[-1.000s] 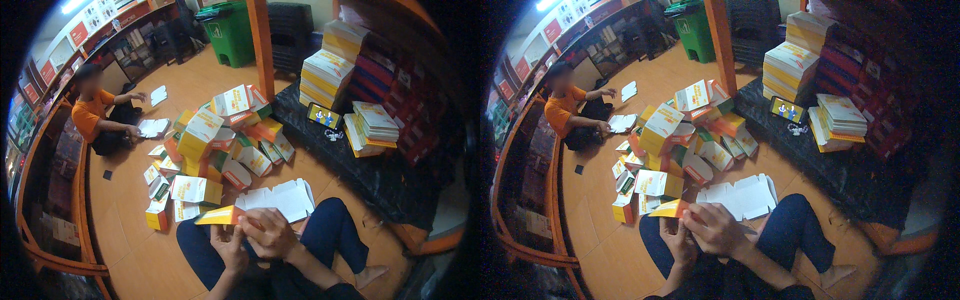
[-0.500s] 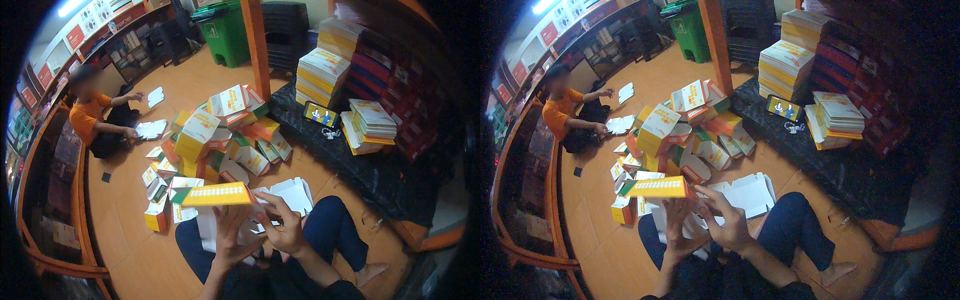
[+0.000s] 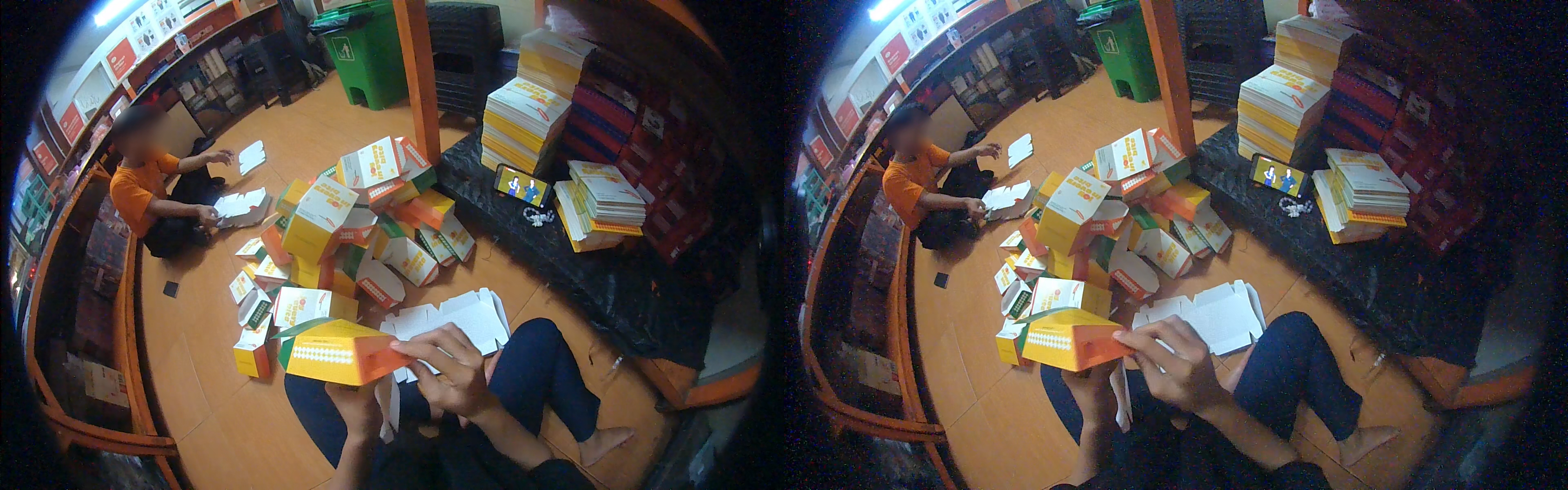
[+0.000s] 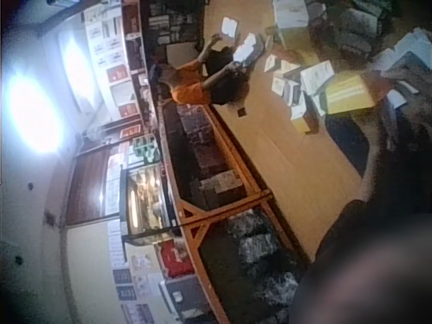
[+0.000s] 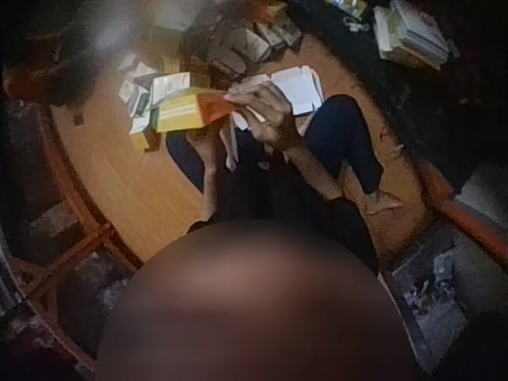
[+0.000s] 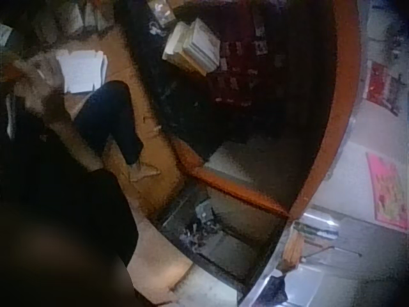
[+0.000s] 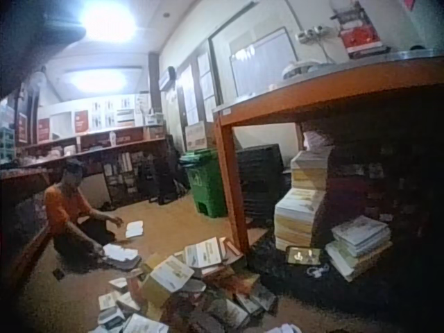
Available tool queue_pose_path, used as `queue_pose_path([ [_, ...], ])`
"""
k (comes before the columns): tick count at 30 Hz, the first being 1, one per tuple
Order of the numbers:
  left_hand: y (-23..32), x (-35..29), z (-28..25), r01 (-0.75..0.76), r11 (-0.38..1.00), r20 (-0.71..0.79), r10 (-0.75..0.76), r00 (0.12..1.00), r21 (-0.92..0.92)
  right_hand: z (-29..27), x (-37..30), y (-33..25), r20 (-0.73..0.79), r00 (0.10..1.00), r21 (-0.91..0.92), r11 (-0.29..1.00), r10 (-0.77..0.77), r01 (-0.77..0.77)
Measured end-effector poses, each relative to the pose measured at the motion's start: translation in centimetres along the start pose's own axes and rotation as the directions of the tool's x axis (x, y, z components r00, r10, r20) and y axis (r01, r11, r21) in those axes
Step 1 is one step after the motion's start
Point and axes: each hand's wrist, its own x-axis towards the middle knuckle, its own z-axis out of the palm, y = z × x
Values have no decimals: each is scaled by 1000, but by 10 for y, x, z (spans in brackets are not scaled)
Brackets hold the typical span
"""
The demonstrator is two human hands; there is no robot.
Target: The person sits on the floor and folds flat cardboard pieces into small rectangular boxes. They repeatedly pick up a flat piece, fold the sides, and tuck the flaps to form a box, then place the finished box into a growing pile.
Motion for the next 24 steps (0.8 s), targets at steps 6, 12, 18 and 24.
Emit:
queue_pose_path([
  [6,9,-16,17,118,934,15,-120,993,-337,11,-5,0,52,999,67,998,14,-17],
  [12,11,-20,22,201,907,137,-161,977,-370,16,-8,2,-101,995,-51,999,14,-19],
  [18,4,-23,20,172,932,139,-133,981,-318,21,-13,7,-111,994,62,998,14,-7],
  [24,8,-16,22,182,826,138,-128,982,-534,9,-10,16,176,984,234,970,16,-57],
])
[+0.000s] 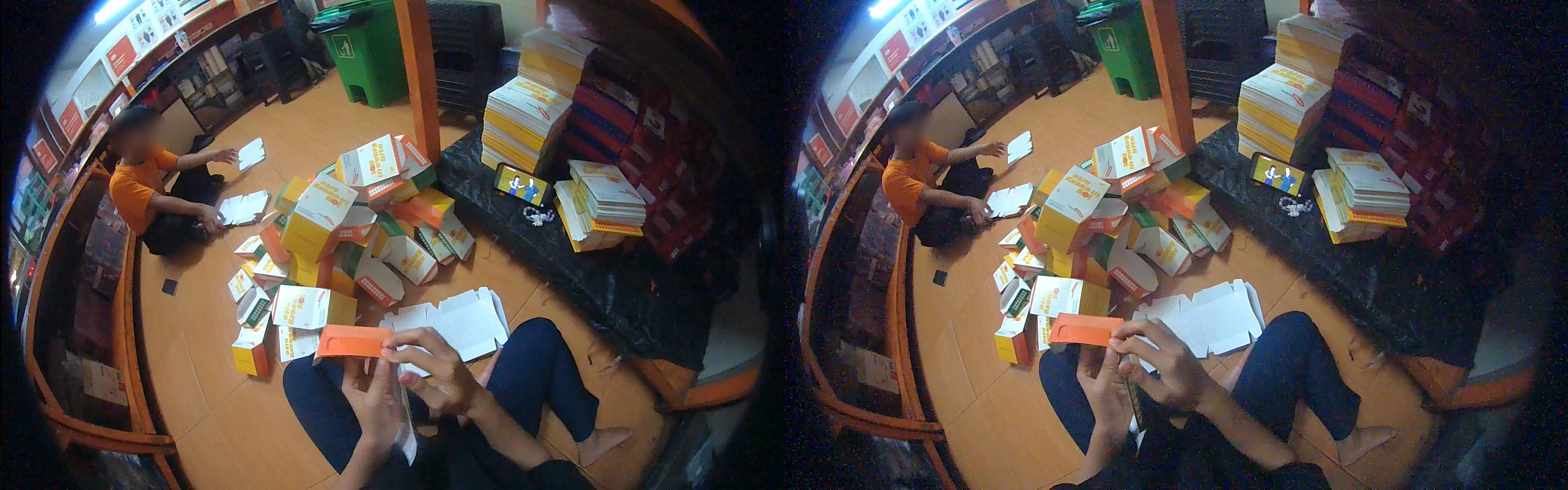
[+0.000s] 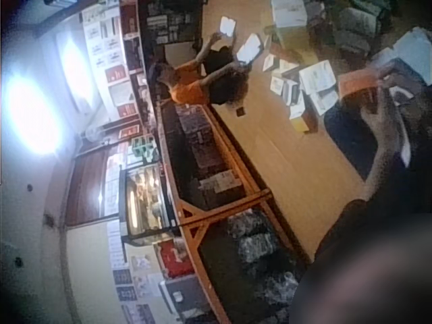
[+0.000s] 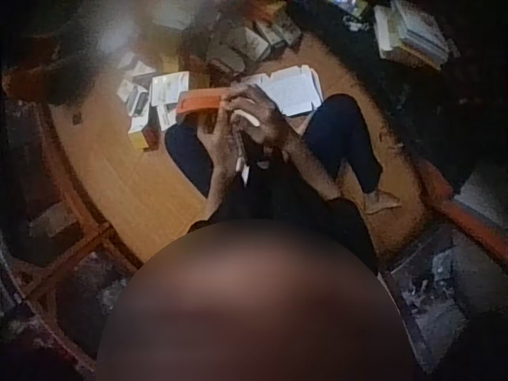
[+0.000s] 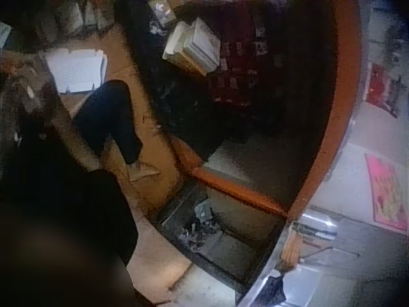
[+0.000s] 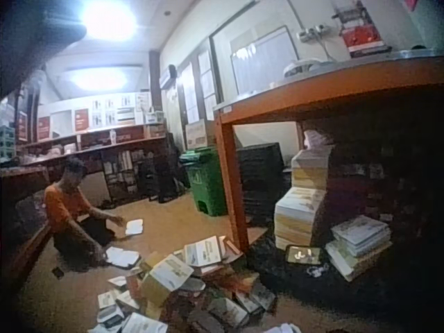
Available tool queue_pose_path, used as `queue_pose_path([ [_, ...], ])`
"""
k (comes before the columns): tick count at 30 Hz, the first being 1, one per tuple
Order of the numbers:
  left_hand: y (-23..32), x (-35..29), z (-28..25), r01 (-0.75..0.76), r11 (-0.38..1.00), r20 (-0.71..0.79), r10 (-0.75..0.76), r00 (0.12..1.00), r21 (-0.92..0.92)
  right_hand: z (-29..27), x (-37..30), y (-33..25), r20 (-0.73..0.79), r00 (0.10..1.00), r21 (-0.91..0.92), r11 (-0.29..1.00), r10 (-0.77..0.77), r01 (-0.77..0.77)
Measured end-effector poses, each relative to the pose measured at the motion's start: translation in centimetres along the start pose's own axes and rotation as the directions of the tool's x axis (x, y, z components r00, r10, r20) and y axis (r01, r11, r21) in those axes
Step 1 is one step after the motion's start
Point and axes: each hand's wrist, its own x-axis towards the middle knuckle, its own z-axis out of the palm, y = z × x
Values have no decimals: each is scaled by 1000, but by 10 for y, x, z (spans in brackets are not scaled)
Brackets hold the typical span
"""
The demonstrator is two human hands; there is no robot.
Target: The person sits on the floor and folds flat cardboard pieces into small rectangular boxes. They repeatedly pick up a flat piece, fold the sides, and tuck the flaps to form a box, then place the finished box into a growing pile.
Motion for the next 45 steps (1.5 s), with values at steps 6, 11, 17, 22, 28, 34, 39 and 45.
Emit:
queue_pose_path([
  [6,1,12,-8,-60,995,-199,74,977,79,8,-13,-15,144,965,83,969,220,-233],
  [11,12,14,-24,-184,945,-25,198,980,270,-2,-20,-9,-174,939,-132,938,296,-320],
  [17,0,10,-16,-800,152,806,36,591,580,-15,-9,-18,-350,894,-226,901,280,-370],
  [22,-6,17,-15,-837,47,729,466,501,546,-8,-3,-31,-266,931,-174,938,249,-301],
  [28,-9,-7,-19,-346,410,264,243,933,844,-8,-2,-27,-217,973,-57,994,80,-95],
  [34,-11,-13,-51,-273,611,179,211,961,743,-9,-1,-21,-2,1000,-19,1000,21,-21],
  [39,-14,-13,-71,-247,667,168,181,969,703,-3,-1,-9,107,992,-114,990,-65,78],
  [45,-13,-9,-51,44,926,-63,-21,998,376,-4,-2,-7,126,992,-131,991,-8,25],
])
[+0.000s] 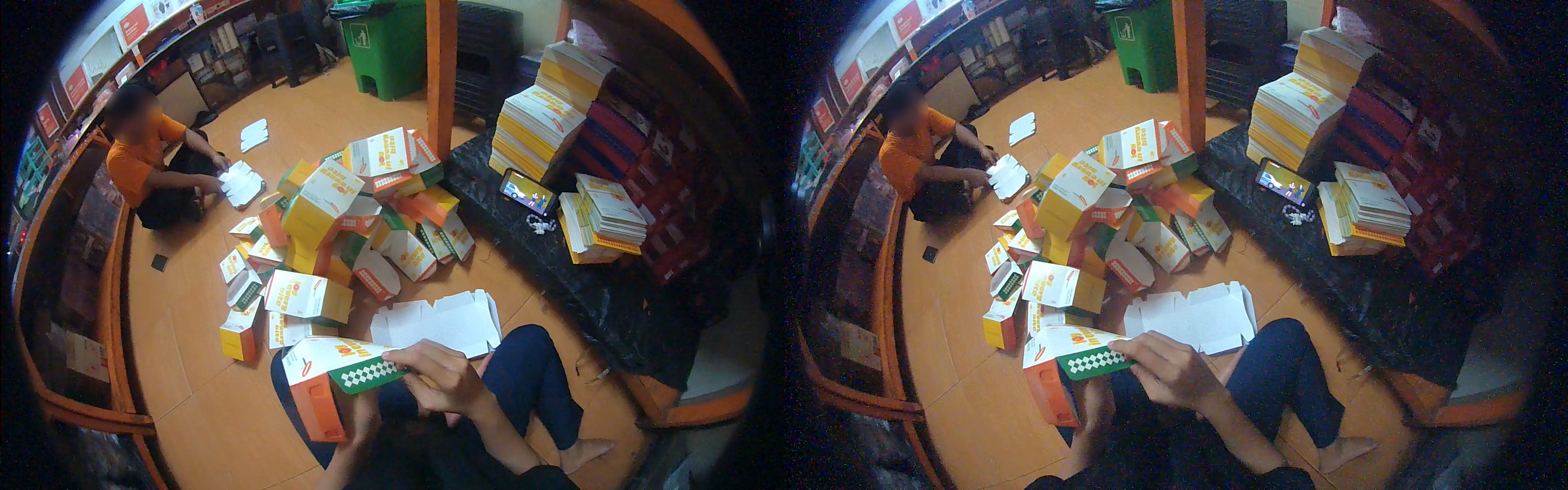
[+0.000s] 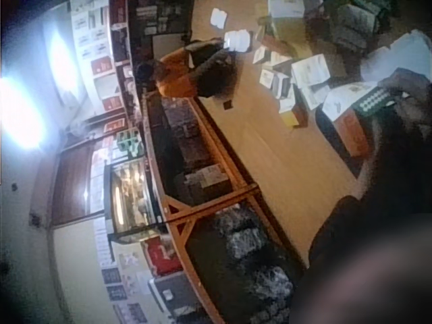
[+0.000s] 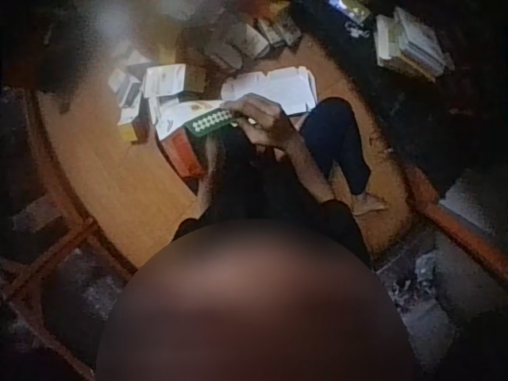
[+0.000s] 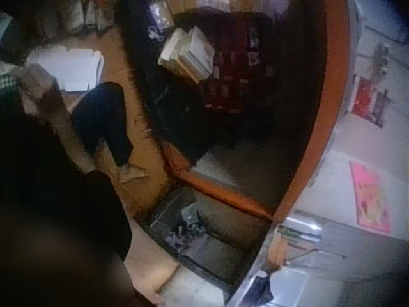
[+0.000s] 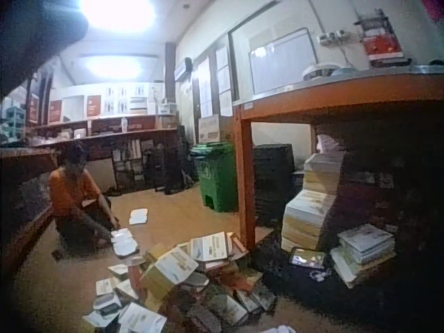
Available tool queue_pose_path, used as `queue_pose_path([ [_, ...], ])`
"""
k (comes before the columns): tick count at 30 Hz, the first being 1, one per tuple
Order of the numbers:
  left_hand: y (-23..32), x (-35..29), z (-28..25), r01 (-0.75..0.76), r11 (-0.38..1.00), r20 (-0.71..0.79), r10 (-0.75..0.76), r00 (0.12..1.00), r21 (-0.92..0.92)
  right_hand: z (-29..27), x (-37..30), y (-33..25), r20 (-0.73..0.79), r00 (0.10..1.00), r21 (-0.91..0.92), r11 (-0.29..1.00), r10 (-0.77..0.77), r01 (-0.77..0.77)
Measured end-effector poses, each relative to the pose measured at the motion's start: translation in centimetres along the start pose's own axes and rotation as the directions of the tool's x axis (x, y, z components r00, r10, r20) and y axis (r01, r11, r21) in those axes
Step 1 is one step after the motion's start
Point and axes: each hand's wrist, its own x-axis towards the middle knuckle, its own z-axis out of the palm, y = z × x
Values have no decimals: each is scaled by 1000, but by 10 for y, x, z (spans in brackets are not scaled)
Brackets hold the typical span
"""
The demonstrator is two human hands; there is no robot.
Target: The person sits on the floor and folds flat cardboard pieces into small rectangular boxes. They repeatedly pick up a flat piece, fold the sides, and tuck the flaps to form a box, then place the finished box into a growing pile.
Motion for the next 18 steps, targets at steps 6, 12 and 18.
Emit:
queue_pose_path([
  [6,19,5,20,65,998,111,-66,992,5,10,-5,8,-119,993,-107,994,9,-22],
  [12,28,7,26,44,997,193,-55,980,59,21,-9,15,-254,964,-232,973,-74,13],
  [18,19,12,21,101,995,152,-100,983,-4,14,-8,19,-169,981,-157,985,-100,73],
])
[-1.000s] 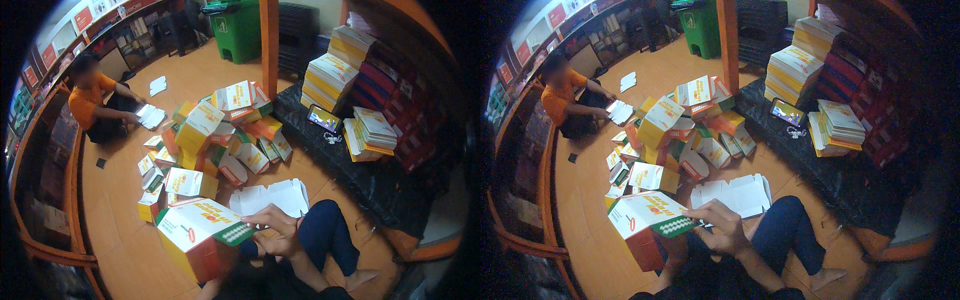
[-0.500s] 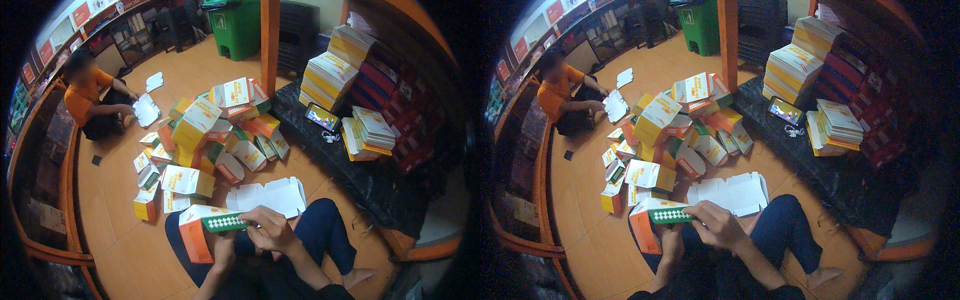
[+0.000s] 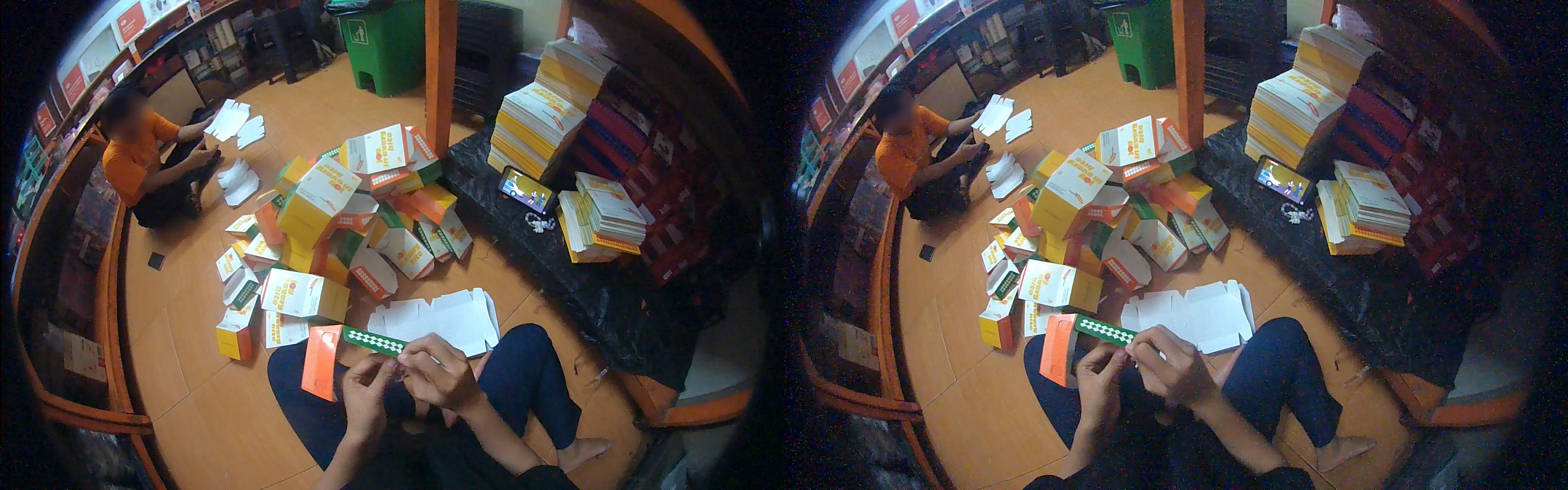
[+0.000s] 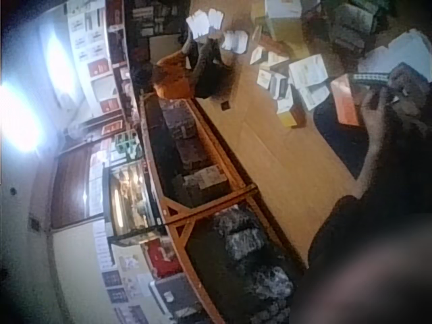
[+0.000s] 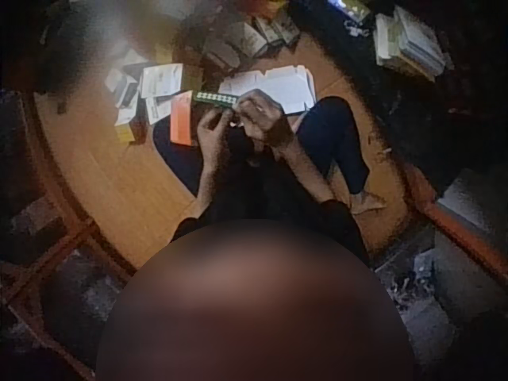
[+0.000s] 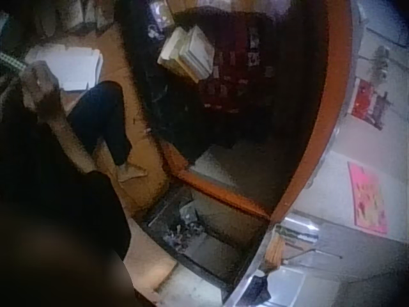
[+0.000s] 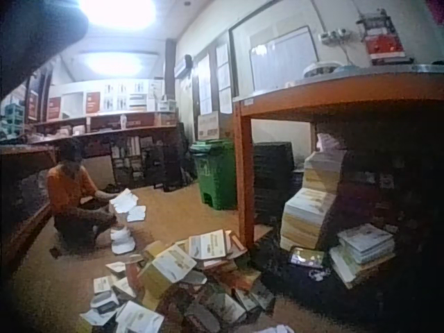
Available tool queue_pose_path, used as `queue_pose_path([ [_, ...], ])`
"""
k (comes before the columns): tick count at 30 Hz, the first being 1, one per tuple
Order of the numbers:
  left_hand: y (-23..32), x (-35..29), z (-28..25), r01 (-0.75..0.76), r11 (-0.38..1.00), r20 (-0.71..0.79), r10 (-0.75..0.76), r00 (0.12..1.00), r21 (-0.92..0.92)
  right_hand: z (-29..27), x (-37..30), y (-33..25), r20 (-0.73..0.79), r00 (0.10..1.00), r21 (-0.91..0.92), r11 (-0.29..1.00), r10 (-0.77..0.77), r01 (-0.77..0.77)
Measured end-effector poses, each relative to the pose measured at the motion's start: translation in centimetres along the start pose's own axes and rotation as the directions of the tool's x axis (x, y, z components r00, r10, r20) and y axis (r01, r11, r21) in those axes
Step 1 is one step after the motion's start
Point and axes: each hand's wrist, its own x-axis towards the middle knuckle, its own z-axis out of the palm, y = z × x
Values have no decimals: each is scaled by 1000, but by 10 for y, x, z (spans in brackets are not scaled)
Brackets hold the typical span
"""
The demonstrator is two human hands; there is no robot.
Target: The person sits on the floor and folds flat cardboard pieces into small rectangular boxes. They repeatedly pick up a flat piece, fold the sides, and tuck the flaps to form a box, then place the finished box into a growing pile.
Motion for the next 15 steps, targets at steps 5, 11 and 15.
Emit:
queue_pose_path([
  [5,-2,1,-1,6,980,-59,-19,998,-200,-7,2,-3,135,990,8,999,39,-40],
  [11,11,1,4,-22,956,7,25,1000,-294,-6,1,0,70,991,147,981,116,-126],
  [15,16,3,-8,59,884,110,-9,994,-464,10,-2,12,-131,985,12,994,108,-107],
])
